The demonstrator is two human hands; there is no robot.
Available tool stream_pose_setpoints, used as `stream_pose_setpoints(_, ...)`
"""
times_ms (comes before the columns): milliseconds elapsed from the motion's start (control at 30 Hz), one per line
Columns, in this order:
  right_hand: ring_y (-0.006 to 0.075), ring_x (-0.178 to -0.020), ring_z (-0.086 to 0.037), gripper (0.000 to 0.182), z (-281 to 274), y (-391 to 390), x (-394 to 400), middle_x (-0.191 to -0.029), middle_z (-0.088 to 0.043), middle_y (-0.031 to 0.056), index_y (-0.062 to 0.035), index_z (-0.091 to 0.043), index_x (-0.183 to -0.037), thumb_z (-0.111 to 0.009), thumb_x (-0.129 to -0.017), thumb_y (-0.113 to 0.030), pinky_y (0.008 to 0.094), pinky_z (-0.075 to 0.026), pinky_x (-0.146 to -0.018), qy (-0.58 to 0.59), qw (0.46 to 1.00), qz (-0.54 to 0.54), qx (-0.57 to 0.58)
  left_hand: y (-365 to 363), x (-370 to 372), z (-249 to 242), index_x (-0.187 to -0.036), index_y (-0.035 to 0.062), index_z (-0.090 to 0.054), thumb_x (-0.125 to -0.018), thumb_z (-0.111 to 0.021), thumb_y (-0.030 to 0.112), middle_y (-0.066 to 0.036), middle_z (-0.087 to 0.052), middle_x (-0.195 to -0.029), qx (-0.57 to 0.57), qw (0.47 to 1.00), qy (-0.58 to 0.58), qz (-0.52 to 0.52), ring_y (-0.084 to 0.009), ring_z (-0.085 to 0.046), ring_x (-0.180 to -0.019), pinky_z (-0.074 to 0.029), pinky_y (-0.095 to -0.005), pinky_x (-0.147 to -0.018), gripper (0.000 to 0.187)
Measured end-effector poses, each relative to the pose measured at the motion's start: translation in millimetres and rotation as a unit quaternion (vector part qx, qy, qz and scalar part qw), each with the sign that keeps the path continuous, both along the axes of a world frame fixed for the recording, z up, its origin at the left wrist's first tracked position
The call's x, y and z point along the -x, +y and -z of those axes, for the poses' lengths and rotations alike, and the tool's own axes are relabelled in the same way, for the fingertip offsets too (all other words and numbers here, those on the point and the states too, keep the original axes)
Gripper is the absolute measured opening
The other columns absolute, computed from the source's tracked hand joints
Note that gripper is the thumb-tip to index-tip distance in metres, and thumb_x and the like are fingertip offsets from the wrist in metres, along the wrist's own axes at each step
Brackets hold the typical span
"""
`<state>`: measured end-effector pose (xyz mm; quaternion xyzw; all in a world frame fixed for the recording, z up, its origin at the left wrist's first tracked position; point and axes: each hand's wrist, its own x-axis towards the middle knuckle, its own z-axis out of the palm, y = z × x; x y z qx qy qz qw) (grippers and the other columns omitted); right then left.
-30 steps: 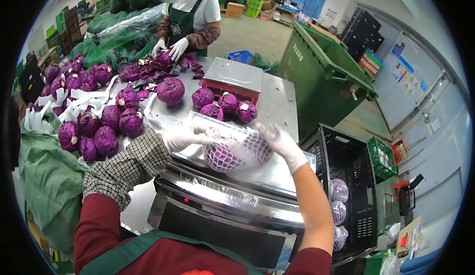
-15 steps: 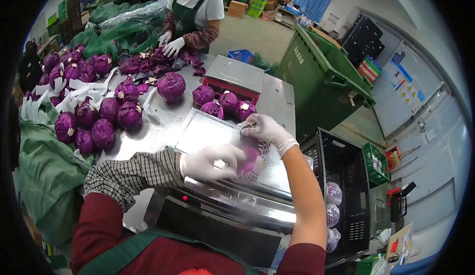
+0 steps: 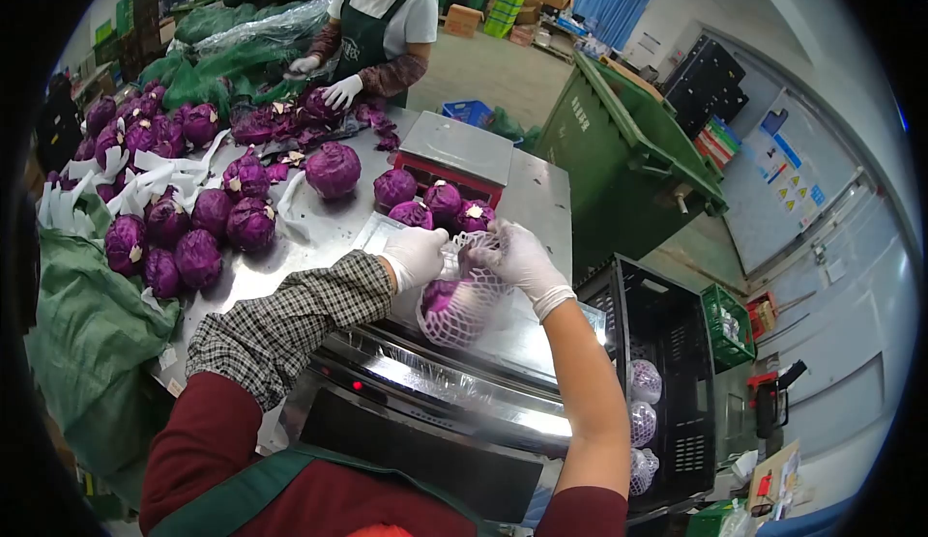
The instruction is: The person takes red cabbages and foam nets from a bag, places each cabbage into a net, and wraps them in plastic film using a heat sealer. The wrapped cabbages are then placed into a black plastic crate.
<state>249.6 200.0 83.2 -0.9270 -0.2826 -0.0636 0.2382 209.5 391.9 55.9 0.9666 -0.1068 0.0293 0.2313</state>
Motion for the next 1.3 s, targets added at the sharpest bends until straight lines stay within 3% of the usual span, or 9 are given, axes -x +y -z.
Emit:
stream_pose_setpoints(133, 0.0360, -0.077, -0.059, 0.018, -14.4, 11.0, 6.4, -0.076, -0.060, 0.0176, -0.0035, -0.060, -0.081, -0.055, -0.081, -0.021, 0.0387, -0.048, -0.071, -0.128, 0.986, 0.073, 0.076, 19.5, -22.2, 24.1, -0.107, 0.0028, -0.055, -0.078, -0.057, 0.021, -0.017, -0.063, -0.078, 0.187, 0.982, 0.022, -0.008, -0.0285, -0.063, -0.075, -0.049, -0.0355, -0.070, 0.034)
stream_pose_setpoints(233, 0.0292, -0.076, -0.061, 0.016, -12.7, 14.9, 3.9, -0.079, -0.062, 0.0143, -0.0025, -0.060, -0.086, -0.055, -0.084, -0.018, 0.0343, -0.048, -0.071, -0.066, 0.989, 0.036, -0.125, 25.7, -9.8, 17.0, -0.111, 0.0014, -0.054, -0.079, -0.061, 0.026, -0.015, -0.064, -0.080, 0.211, 0.977, -0.016, 0.008, -0.0245, -0.063, -0.077, -0.049, -0.0310, -0.072, 0.041)
stream_pose_setpoints(333, 0.0190, -0.080, -0.060, 0.019, -14.4, 28.2, 1.9, -0.085, -0.063, 0.0090, -0.0013, -0.059, -0.093, -0.057, -0.085, -0.019, 0.0300, -0.046, -0.075, 0.207, 0.899, -0.037, -0.383, 18.8, -12.1, 29.2, -0.117, -0.0017, -0.052, -0.073, -0.065, 0.033, -0.017, -0.064, -0.089, 0.206, 0.977, 0.030, 0.056, -0.0249, -0.061, -0.089, -0.047, -0.0306, -0.080, 0.057)
stream_pose_setpoints(567, 0.0201, -0.103, -0.052, 0.040, 10.0, 21.5, 8.0, -0.110, -0.055, 0.0115, 0.0002, -0.054, -0.110, -0.066, -0.078, -0.021, 0.0304, -0.041, -0.088, 0.016, 0.998, -0.058, -0.029, 38.4, -21.0, 32.3, -0.092, 0.0040, -0.064, -0.078, -0.054, 0.019, -0.019, -0.062, -0.091, 0.097, 0.994, 0.027, -0.049, -0.0327, -0.059, -0.092, -0.046, -0.0384, -0.082, 0.023)
stream_pose_setpoints(767, 0.0189, -0.115, -0.045, 0.049, 19.2, 20.4, -0.8, -0.118, -0.050, 0.0118, -0.0003, -0.048, -0.119, -0.062, -0.072, -0.002, 0.0291, -0.033, -0.099, 0.140, 0.966, -0.123, -0.179, 49.7, -23.3, 42.6, -0.102, -0.0018, -0.059, -0.070, -0.065, 0.021, -0.012, -0.064, -0.074, 0.263, 0.964, -0.037, 0.023, -0.0203, -0.062, -0.071, -0.050, -0.0312, -0.068, 0.040)
stream_pose_setpoints(900, 0.0159, -0.115, -0.044, 0.050, 15.9, 15.8, -2.6, -0.118, -0.050, 0.0083, 0.0012, -0.045, -0.120, -0.053, -0.072, 0.007, 0.0272, -0.031, -0.100, 0.137, 0.955, -0.182, -0.188, 28.3, -57.6, 52.9, -0.087, 0.0013, -0.066, -0.068, -0.067, 0.025, -0.019, -0.063, -0.088, 0.240, 0.939, 0.221, 0.107, -0.0240, -0.063, -0.081, -0.049, -0.0306, -0.075, 0.030)
stream_pose_setpoints(1000, 0.0171, -0.111, -0.047, 0.046, 25.3, 6.8, -6.4, -0.117, -0.052, 0.0088, 0.0019, -0.047, -0.119, -0.061, -0.075, -0.004, 0.0298, -0.034, -0.097, 0.141, 0.952, -0.151, -0.226, 22.4, -27.5, 17.0, -0.085, 0.0018, -0.066, -0.074, -0.058, 0.026, -0.021, -0.064, -0.086, -0.014, 0.984, 0.129, 0.125, -0.0291, -0.063, -0.085, -0.049, -0.0363, -0.076, 0.028)
stream_pose_setpoints(1233, 0.0280, -0.122, -0.038, 0.064, 17.4, 17.3, 18.5, -0.130, -0.040, 0.0207, 0.0041, -0.037, -0.128, -0.065, -0.078, -0.026, 0.0353, -0.031, -0.101, 0.082, 0.990, -0.013, -0.114, 47.4, -12.7, 19.8, -0.090, -0.0028, -0.065, -0.075, -0.050, 0.010, -0.024, -0.063, -0.086, 0.074, 0.993, 0.087, -0.023, -0.0325, -0.062, -0.087, -0.049, -0.0402, -0.076, 0.025)
stream_pose_setpoints(1300, 0.0276, -0.125, -0.035, 0.070, 24.4, 16.9, 24.8, -0.133, -0.036, 0.0215, 0.0052, -0.032, -0.131, -0.063, -0.081, -0.032, 0.0345, -0.029, -0.102, 0.135, 0.977, 0.023, -0.163, 42.9, 12.7, 10.9, -0.109, -0.0007, -0.053, -0.083, -0.044, 0.021, -0.026, -0.056, -0.102, 0.282, 0.899, 0.335, 0.015, -0.0373, -0.058, -0.092, -0.050, -0.0468, -0.077, 0.035)
